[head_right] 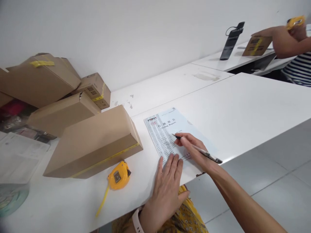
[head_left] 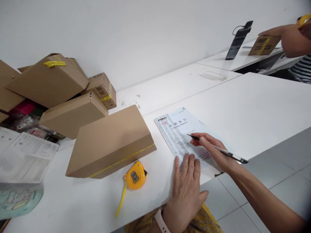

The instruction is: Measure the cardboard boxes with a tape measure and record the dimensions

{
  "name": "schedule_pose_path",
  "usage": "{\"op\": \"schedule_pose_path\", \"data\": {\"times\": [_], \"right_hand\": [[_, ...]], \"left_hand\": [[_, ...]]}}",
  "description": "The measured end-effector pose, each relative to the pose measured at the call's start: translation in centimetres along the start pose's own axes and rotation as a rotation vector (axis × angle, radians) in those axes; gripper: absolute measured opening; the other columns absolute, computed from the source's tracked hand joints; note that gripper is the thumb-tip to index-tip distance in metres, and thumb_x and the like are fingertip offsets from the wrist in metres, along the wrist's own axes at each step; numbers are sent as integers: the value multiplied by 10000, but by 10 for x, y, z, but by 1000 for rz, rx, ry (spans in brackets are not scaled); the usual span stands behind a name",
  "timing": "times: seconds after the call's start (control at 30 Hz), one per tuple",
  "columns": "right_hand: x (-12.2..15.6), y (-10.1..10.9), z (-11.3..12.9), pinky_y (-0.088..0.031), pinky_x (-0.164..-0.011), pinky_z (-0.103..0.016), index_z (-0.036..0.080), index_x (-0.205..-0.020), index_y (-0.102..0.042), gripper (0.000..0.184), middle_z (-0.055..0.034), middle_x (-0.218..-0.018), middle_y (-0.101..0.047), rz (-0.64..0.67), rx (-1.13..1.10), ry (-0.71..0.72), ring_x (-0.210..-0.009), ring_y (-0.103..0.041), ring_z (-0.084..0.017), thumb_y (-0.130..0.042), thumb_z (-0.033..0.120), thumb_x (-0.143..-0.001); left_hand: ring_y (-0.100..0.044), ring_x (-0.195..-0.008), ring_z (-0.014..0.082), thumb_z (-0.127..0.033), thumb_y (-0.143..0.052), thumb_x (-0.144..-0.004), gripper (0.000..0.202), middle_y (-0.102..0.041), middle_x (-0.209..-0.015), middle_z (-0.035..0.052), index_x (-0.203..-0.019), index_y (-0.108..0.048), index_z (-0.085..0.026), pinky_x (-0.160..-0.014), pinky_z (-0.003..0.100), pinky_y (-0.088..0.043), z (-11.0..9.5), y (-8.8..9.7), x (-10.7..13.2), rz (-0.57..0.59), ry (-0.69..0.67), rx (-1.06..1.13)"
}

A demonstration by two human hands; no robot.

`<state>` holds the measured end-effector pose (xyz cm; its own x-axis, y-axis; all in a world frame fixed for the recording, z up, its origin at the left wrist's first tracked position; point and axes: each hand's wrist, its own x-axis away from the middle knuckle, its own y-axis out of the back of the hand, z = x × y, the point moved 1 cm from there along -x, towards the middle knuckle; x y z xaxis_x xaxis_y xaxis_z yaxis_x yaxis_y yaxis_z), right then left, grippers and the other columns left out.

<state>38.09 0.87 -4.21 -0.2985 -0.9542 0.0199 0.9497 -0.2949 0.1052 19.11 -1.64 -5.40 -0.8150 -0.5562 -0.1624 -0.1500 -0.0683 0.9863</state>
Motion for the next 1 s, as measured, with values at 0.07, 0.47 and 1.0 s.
{"op": "schedule_pose_path", "data": {"times": [0.07,0.47,1.0], "right_hand": [[0,-3,-2,-498,-636,-321,238,-1012,-717,440,-63,-937,-725,40,34,-73,-784,-643,-207,-750,636,-827],[-10,-35,0,-334,-491,-267,225,-798,-553,408,31,-673,-515,136,123,-28,-560,-411,-116,-696,599,-873],[-5,-35,-5,-270,-487,-290,250,-713,-471,308,51,-597,-397,127,328,106,-524,-328,-125,-580,410,-954]], "left_hand": [[-316,-1543,319,-583,-614,-943,835,-387,-1652,146,-1557,-372,-72,-1227,578,-380,8,0,9,-4,7,6],[-363,-1517,305,-478,-634,-955,670,-425,-1619,193,-1485,-462,-106,-1223,560,-390,9,4,17,-38,82,-4],[-321,-1540,291,-446,-606,-978,684,-426,-1619,196,-1525,-410,-85,-1249,553,-348,10,9,19,2,81,43]]}}
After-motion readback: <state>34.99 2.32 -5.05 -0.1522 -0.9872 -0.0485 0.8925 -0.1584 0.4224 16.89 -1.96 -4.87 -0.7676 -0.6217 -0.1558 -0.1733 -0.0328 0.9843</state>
